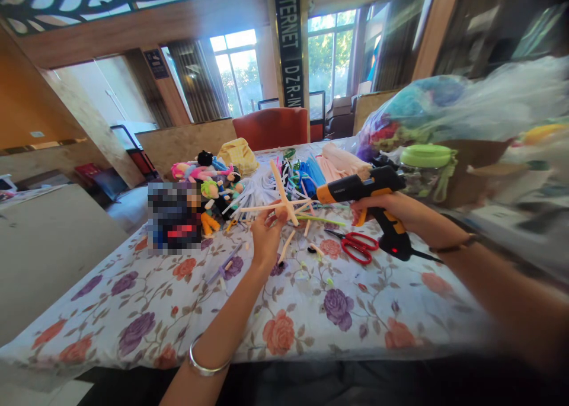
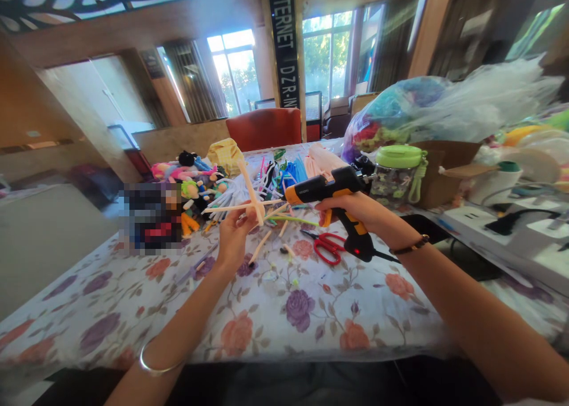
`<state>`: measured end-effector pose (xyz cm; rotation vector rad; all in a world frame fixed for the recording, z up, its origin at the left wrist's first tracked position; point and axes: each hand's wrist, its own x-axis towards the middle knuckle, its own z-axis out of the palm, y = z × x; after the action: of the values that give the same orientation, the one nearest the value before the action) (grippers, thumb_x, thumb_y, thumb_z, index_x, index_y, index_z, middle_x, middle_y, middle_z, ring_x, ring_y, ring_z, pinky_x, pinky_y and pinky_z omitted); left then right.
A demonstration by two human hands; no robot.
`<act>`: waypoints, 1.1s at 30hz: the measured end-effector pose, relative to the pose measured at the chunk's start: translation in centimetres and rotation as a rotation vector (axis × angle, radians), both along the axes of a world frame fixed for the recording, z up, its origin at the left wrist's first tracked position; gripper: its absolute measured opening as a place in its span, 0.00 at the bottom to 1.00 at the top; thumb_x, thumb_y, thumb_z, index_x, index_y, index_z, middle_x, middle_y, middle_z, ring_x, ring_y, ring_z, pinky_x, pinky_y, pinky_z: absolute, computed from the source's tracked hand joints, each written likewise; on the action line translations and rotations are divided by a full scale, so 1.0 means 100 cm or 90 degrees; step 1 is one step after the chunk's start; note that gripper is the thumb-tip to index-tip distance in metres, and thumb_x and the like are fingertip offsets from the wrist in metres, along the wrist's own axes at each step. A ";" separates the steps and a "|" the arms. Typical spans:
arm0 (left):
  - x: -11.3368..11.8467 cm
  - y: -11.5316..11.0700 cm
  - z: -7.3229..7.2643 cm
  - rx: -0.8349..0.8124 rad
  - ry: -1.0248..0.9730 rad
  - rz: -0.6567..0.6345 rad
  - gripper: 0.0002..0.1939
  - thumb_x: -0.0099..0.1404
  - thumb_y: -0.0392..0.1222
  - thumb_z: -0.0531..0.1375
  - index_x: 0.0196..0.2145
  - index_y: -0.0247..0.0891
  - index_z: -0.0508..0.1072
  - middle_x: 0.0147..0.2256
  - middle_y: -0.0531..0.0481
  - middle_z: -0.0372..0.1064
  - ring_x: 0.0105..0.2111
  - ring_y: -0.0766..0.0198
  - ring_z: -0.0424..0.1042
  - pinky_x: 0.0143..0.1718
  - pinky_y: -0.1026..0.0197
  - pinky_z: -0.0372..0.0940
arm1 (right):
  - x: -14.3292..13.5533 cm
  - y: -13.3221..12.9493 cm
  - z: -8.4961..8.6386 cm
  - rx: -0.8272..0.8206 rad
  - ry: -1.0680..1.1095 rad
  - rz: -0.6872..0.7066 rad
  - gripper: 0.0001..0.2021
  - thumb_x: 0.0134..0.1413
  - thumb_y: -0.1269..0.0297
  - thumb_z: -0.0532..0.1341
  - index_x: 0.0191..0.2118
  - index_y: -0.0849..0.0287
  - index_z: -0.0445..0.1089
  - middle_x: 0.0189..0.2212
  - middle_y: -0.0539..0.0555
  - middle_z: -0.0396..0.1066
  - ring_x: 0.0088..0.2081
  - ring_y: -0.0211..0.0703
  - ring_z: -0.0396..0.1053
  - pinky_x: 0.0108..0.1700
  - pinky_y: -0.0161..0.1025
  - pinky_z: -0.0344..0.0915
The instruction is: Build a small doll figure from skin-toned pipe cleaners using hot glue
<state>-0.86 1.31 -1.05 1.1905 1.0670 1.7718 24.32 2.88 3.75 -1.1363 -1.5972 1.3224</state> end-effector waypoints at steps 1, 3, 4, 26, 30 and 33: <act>0.000 0.000 0.000 0.000 0.000 -0.001 0.23 0.46 0.48 0.68 0.41 0.38 0.75 0.40 0.45 0.74 0.37 0.61 0.72 0.41 0.56 0.67 | 0.000 0.000 0.000 -0.002 0.002 -0.002 0.08 0.43 0.64 0.64 0.19 0.59 0.73 0.23 0.54 0.73 0.27 0.38 0.70 0.35 0.34 0.67; 0.000 0.000 0.000 -0.003 0.002 -0.008 0.23 0.46 0.46 0.68 0.41 0.38 0.75 0.40 0.46 0.74 0.37 0.61 0.72 0.41 0.56 0.66 | -0.001 -0.001 0.001 -0.008 0.005 -0.006 0.07 0.42 0.64 0.65 0.19 0.59 0.72 0.22 0.53 0.73 0.27 0.39 0.70 0.34 0.34 0.68; 0.000 0.000 0.000 0.000 0.001 -0.008 0.23 0.46 0.46 0.68 0.41 0.38 0.75 0.40 0.46 0.74 0.37 0.61 0.72 0.41 0.56 0.66 | -0.002 -0.002 0.001 -0.012 0.008 -0.008 0.07 0.42 0.64 0.65 0.19 0.58 0.72 0.22 0.53 0.73 0.27 0.39 0.70 0.34 0.34 0.68; 0.001 -0.002 0.001 -0.025 0.042 -0.029 0.21 0.47 0.45 0.67 0.40 0.39 0.75 0.37 0.48 0.74 0.36 0.63 0.71 0.39 0.60 0.66 | -0.007 -0.004 -0.001 -0.032 0.028 -0.002 0.06 0.40 0.65 0.67 0.20 0.60 0.73 0.21 0.52 0.73 0.25 0.36 0.69 0.32 0.32 0.67; 0.003 -0.004 0.002 -0.023 0.044 -0.037 0.20 0.47 0.44 0.67 0.39 0.39 0.76 0.38 0.48 0.74 0.36 0.64 0.71 0.39 0.61 0.66 | -0.008 -0.005 -0.002 -0.049 0.028 -0.036 0.05 0.39 0.65 0.67 0.20 0.60 0.72 0.21 0.51 0.73 0.24 0.35 0.69 0.31 0.32 0.66; 0.003 -0.005 0.003 -0.019 0.043 -0.041 0.20 0.46 0.43 0.68 0.39 0.38 0.76 0.39 0.47 0.74 0.37 0.63 0.71 0.37 0.62 0.66 | -0.009 -0.005 -0.002 -0.050 0.023 -0.041 0.06 0.38 0.65 0.67 0.21 0.60 0.72 0.21 0.51 0.73 0.24 0.35 0.69 0.31 0.32 0.66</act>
<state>-0.51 0.80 -0.76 1.2596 1.0781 1.6721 23.45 2.35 3.58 -1.1950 -1.4827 1.3668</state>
